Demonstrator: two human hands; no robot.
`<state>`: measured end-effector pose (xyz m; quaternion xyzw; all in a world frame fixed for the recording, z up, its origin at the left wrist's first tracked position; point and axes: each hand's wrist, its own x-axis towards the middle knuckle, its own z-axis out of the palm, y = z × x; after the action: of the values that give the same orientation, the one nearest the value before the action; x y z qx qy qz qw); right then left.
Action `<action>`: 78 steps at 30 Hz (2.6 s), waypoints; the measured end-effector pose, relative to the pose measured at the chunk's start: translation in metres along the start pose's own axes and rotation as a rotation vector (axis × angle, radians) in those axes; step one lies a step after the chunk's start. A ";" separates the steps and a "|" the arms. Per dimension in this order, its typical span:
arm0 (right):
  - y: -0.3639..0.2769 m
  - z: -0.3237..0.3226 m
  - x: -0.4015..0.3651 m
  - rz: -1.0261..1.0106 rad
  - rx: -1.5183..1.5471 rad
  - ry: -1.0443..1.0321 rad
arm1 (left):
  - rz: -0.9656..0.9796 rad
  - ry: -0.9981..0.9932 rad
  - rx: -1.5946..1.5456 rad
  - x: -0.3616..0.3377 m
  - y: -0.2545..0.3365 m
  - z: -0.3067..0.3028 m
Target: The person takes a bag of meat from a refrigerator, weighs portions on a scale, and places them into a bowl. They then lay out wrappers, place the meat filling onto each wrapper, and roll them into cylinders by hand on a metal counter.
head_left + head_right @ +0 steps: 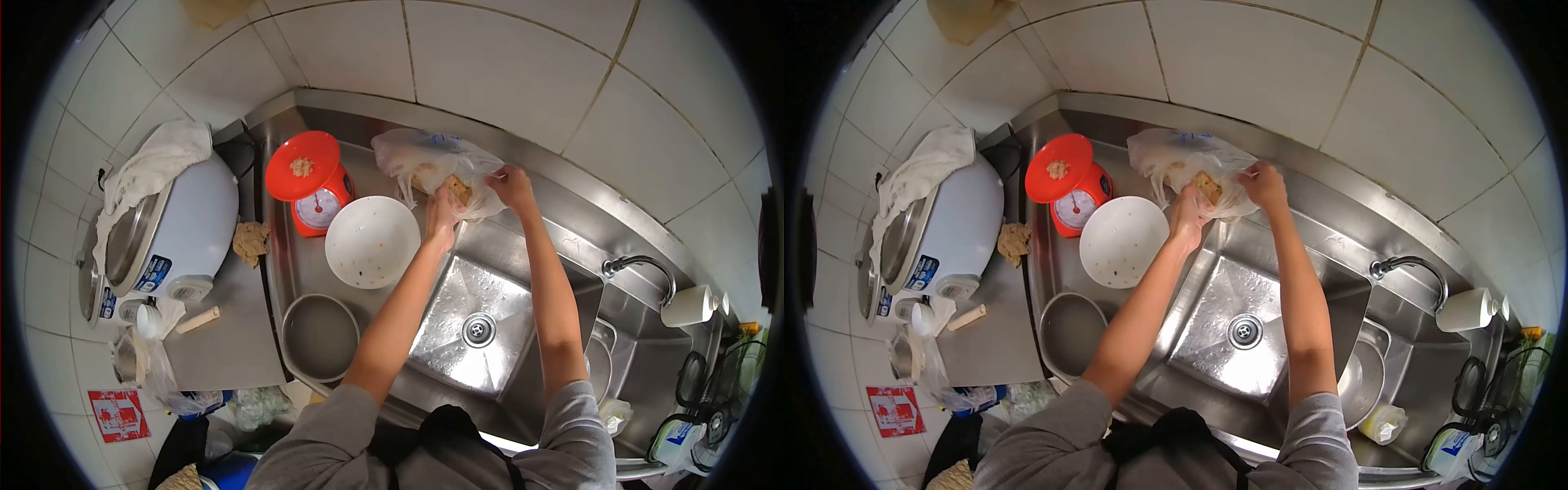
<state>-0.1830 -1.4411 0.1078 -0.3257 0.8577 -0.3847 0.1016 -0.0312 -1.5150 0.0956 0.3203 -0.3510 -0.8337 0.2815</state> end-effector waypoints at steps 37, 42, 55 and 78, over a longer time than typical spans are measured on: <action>-0.049 0.053 -0.069 -0.568 -0.380 0.326 | -0.115 0.323 -0.425 0.009 -0.080 -0.051; -0.036 0.080 -0.111 -0.514 0.013 0.143 | 0.060 0.365 -0.048 -0.032 -0.098 -0.051; -0.027 0.088 -0.129 -0.333 -0.078 -0.117 | 1.017 -0.241 2.096 0.027 0.013 -0.022; -0.034 0.130 -0.098 -0.122 -0.562 0.102 | 1.119 -0.795 1.599 0.040 0.067 -0.022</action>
<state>-0.0362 -1.4728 0.0363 -0.3724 0.9134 -0.1534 -0.0592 -0.0244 -1.5918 0.1211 -0.0912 -0.9635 -0.1556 0.1976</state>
